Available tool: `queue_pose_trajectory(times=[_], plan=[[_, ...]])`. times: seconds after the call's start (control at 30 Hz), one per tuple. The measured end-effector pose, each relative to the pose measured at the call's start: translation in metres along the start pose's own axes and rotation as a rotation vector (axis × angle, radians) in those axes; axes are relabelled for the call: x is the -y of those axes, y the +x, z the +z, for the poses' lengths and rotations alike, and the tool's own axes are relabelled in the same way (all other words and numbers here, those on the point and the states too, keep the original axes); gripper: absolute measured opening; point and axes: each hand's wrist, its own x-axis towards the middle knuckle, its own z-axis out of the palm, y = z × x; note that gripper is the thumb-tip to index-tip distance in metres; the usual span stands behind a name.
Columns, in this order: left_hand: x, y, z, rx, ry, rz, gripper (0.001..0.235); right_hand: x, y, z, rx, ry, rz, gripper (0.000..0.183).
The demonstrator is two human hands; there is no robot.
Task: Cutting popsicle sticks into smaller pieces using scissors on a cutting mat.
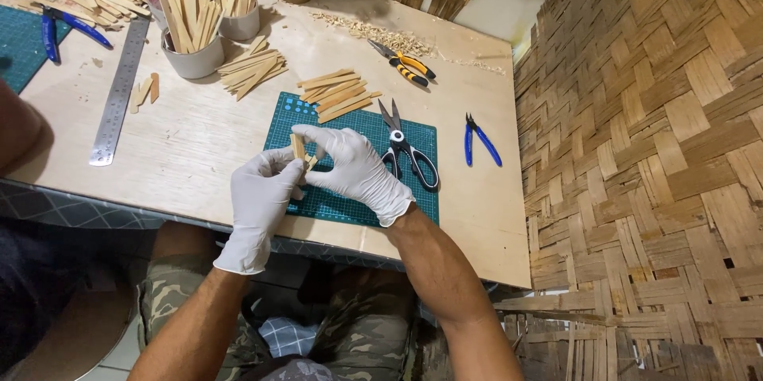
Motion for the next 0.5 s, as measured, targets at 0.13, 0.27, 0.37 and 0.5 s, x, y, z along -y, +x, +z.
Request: queue_pose_trajectory(times=[0.13, 0.27, 0.37, 0.5], plan=[[0.001, 0.006, -0.005, 0.02, -0.019, -0.047, 0.014, 0.007, 0.003, -0.009, -0.024, 0.027, -0.034, 0.077], [-0.014, 0.004, -0.017, 0.131, -0.021, -0.058, 0.016, 0.008, 0.002, -0.007, -0.031, 0.129, -0.035, 0.077], [-0.002, 0.013, -0.024, 0.203, -0.012, -0.064, 0.018, 0.018, 0.003, -0.005, -0.037, 0.169, -0.05, 0.076], [0.023, 0.034, -0.033, 0.329, -0.101, -0.124, 0.029, 0.026, 0.003, -0.004, -0.023, 0.189, -0.061, 0.077]])
